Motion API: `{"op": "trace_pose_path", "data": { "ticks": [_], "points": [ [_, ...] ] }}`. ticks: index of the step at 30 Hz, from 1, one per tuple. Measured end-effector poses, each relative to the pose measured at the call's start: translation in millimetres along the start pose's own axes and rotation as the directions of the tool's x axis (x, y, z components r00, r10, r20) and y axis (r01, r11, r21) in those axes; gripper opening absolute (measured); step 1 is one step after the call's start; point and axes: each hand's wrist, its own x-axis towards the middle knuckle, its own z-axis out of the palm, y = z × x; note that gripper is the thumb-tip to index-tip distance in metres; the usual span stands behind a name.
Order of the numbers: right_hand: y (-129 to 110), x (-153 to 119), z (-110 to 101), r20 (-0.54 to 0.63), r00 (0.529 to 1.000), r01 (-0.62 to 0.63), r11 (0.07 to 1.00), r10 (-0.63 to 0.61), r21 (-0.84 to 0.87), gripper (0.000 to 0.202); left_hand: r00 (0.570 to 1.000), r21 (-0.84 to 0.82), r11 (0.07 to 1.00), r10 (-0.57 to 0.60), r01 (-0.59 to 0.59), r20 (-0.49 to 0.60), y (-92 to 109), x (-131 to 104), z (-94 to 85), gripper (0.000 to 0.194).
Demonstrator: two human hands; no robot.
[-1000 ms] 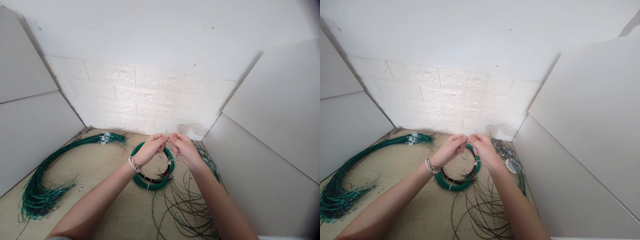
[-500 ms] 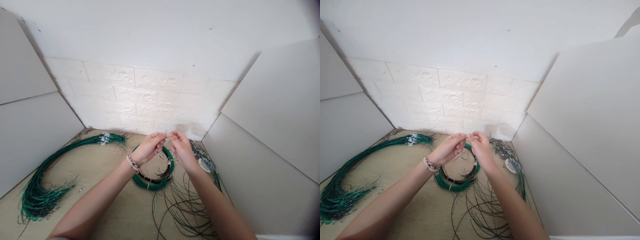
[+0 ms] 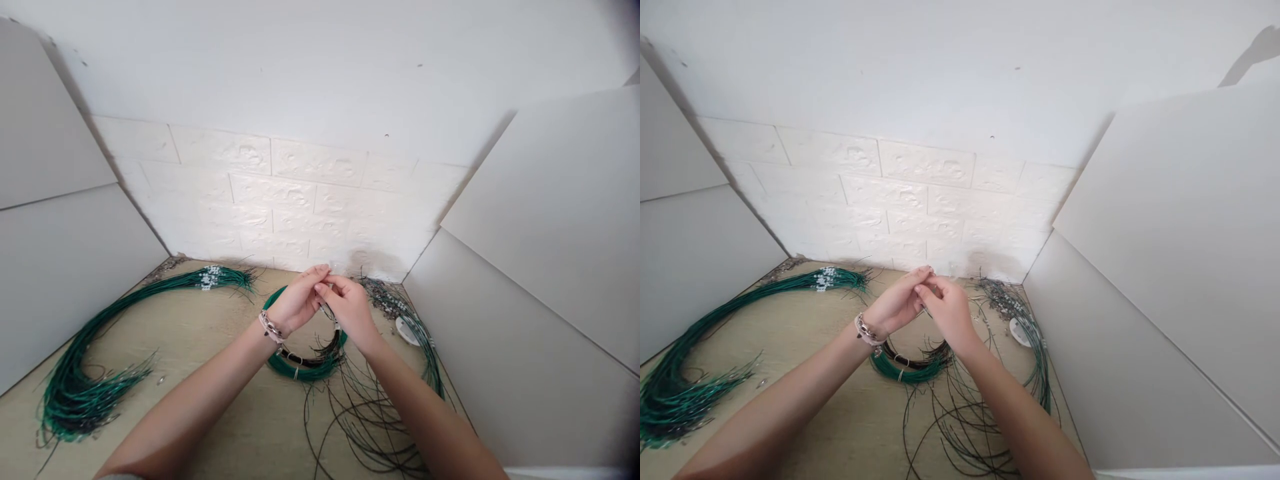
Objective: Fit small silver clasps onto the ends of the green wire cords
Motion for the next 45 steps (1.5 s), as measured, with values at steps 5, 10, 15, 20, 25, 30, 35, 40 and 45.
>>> {"op": "trace_pose_path", "data": {
  "ticks": [5,10,15,20,25,30,35,40,45],
  "points": [
    [3.1,1.8,0.6,0.083,0.996,-0.034,0.991,0.024,0.127,0.019,0.999,-0.008,0.999,-0.032,0.032,-0.019,-2.1,1.1,0.3,0.016],
    [2.3,1.4,0.9,0.077,0.997,-0.021,0.988,0.009,0.155,0.02,1.0,0.047,0.999,0.003,-0.002,-0.029,2.0,0.6,1.0,0.017],
    [-1.5,1.6,0.7,0.027,1.0,0.007,0.99,-0.011,0.142,0.019,0.995,0.164,0.982,0.097,-0.091,-0.027,4.6,2.4,-2.4,0.019],
    [-1.3,2.6,-2.1,-0.011,1.0,-0.019,0.995,0.02,0.099,0.019,0.992,0.307,0.944,0.127,-0.122,0.001,7.9,2.3,-2.5,0.019],
    [-0.2,3.7,-5.7,-0.02,0.999,-0.044,0.998,0.045,0.041,0.017,0.987,0.449,0.882,0.16,-0.141,-0.003,13.1,2.5,-2.4,0.017],
    [-0.3,6.4,-7.6,-0.013,0.998,-0.066,0.995,0.067,0.081,0.019,0.984,0.476,0.865,0.177,-0.157,0.004,17.6,3.7,-5.7,0.018],
    [-0.6,8.3,-8.8,-0.003,0.991,-0.131,0.963,0.136,0.236,0.023,0.989,0.329,0.934,0.144,-0.142,0.017,18.5,4.2,-9.1,0.018],
    [-3.9,7.7,-11.8,0.093,0.963,-0.268,0.872,0.253,0.411,0.025,0.991,0.273,0.953,0.128,-0.13,0.025,17.8,4.5,-10.5,0.019],
    [-5.6,8.2,-12.6,0.13,0.946,-0.321,0.796,0.297,0.513,0.023,0.987,0.324,0.934,0.163,-0.151,-0.008,17.8,3.8,-8.9,0.02]
  ]
}}
